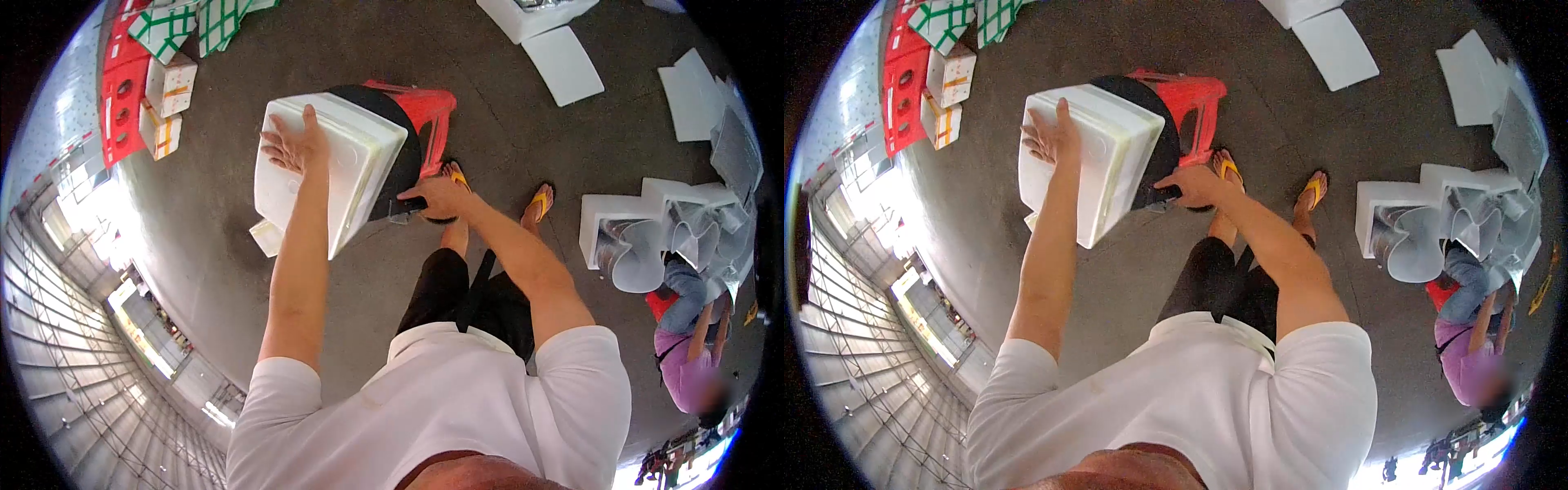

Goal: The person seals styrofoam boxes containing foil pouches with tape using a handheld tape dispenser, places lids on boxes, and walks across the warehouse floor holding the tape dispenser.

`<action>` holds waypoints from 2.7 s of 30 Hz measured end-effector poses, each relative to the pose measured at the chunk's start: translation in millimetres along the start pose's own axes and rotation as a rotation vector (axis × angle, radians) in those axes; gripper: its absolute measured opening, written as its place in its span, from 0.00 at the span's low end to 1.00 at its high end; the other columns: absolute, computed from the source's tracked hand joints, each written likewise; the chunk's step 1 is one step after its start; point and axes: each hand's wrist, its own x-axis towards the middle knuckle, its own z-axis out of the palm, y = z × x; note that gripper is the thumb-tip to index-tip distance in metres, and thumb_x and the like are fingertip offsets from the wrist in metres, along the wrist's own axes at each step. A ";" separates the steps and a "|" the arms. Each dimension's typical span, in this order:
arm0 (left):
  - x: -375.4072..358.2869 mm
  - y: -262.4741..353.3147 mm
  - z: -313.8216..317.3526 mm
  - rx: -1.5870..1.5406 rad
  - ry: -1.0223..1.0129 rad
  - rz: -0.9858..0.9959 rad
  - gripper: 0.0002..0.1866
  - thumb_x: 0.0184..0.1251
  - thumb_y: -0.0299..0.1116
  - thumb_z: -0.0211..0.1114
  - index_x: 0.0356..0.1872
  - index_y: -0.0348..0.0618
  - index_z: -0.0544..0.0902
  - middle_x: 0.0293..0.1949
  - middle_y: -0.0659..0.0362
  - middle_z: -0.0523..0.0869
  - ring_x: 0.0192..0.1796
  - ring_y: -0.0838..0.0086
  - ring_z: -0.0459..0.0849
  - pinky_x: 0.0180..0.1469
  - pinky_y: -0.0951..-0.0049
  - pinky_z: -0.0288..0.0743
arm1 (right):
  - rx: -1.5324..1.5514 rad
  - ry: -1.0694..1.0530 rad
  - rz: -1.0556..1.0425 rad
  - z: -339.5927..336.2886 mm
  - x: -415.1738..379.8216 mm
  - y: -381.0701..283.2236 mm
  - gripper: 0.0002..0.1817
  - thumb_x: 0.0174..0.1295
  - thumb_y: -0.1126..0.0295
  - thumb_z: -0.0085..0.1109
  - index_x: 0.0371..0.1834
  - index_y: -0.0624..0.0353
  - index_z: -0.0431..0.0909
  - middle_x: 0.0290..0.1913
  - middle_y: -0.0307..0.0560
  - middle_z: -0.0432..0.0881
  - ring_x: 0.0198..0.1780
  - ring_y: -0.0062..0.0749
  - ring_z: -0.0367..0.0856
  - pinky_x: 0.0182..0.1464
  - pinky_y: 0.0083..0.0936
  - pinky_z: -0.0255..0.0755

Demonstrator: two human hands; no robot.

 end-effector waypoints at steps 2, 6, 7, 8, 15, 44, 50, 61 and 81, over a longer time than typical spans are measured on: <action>9.5 4.5 0.2 -0.040 0.030 -0.237 0.45 0.58 0.69 0.56 0.74 0.58 0.59 0.76 0.47 0.48 0.78 0.49 0.42 0.76 0.51 0.35 | 0.400 0.706 -0.005 14.2 3.7 16.9 0.36 0.53 0.64 0.66 0.69 0.44 0.66 0.65 0.53 0.72 0.58 0.50 0.77 0.61 0.42 0.69; 14.4 -2.9 2.6 -0.133 0.077 -0.297 0.39 0.64 0.65 0.50 0.72 0.55 0.64 0.75 0.46 0.53 0.77 0.47 0.44 0.76 0.50 0.34 | 1.605 1.536 0.334 -21.0 68.5 30.8 0.41 0.59 0.61 0.64 0.71 0.67 0.54 0.65 0.65 0.67 0.65 0.56 0.70 0.67 0.38 0.61; 17.0 -4.0 4.3 -0.128 0.088 -0.297 0.36 0.66 0.62 0.51 0.71 0.54 0.65 0.75 0.47 0.53 0.77 0.47 0.44 0.76 0.49 0.34 | 1.190 1.579 0.403 -18.3 91.6 24.7 0.39 0.62 0.57 0.62 0.70 0.66 0.55 0.65 0.64 0.68 0.64 0.53 0.70 0.65 0.38 0.63; 17.1 -7.2 5.6 -0.132 0.100 -0.299 0.36 0.66 0.62 0.51 0.71 0.54 0.65 0.75 0.47 0.53 0.77 0.47 0.44 0.76 0.49 0.34 | 0.776 1.591 0.452 0.3 118.1 25.8 0.38 0.65 0.53 0.59 0.69 0.66 0.56 0.64 0.64 0.69 0.63 0.50 0.71 0.63 0.37 0.65; 68.3 -68.7 -22.4 -1.265 0.018 -0.614 0.32 0.58 0.47 0.65 0.60 0.37 0.73 0.57 0.48 0.74 0.59 0.59 0.74 0.60 0.58 0.68 | 2.071 1.200 0.351 -25.9 43.5 -39.9 0.27 0.66 0.60 0.58 0.64 0.62 0.66 0.60 0.53 0.75 0.59 0.45 0.77 0.63 0.38 0.68; 12.6 -210.5 -128.3 -1.053 -0.533 -0.433 0.39 0.70 0.61 0.51 0.65 0.33 0.65 0.56 0.46 0.77 0.52 0.60 0.82 0.46 0.59 0.82 | 1.740 0.768 0.211 -65.1 -132.5 -150.0 0.16 0.65 0.61 0.58 0.47 0.62 0.77 0.42 0.46 0.83 0.44 0.35 0.84 0.46 0.34 0.79; 109.3 -203.9 -52.9 -0.340 -0.426 0.268 0.45 0.68 0.65 0.44 0.74 0.38 0.50 0.63 0.37 0.70 0.66 0.48 0.69 0.67 0.45 0.59 | 1.527 0.966 0.317 -106.0 -158.3 -90.5 0.22 0.60 0.61 0.63 0.54 0.62 0.75 0.51 0.45 0.79 0.50 0.33 0.80 0.48 0.32 0.76; -27.3 -32.0 -133.2 0.027 -0.200 0.985 0.31 0.47 0.40 0.72 0.54 0.46 0.72 0.51 0.52 0.76 0.60 0.57 0.70 0.73 0.47 0.46 | 1.524 0.771 0.252 -83.9 -76.5 -1.9 0.32 0.55 0.66 0.69 0.66 0.50 0.72 0.54 0.44 0.79 0.50 0.32 0.80 0.49 0.28 0.76; -29.6 -44.1 -136.6 0.002 -0.383 1.284 0.27 0.39 0.36 0.70 0.47 0.49 0.76 0.51 0.55 0.78 0.61 0.59 0.73 0.75 0.45 0.45 | 0.716 0.223 -0.038 -152.0 66.5 1.0 0.29 0.51 0.62 0.70 0.60 0.53 0.78 0.50 0.45 0.82 0.49 0.30 0.79 0.53 0.27 0.74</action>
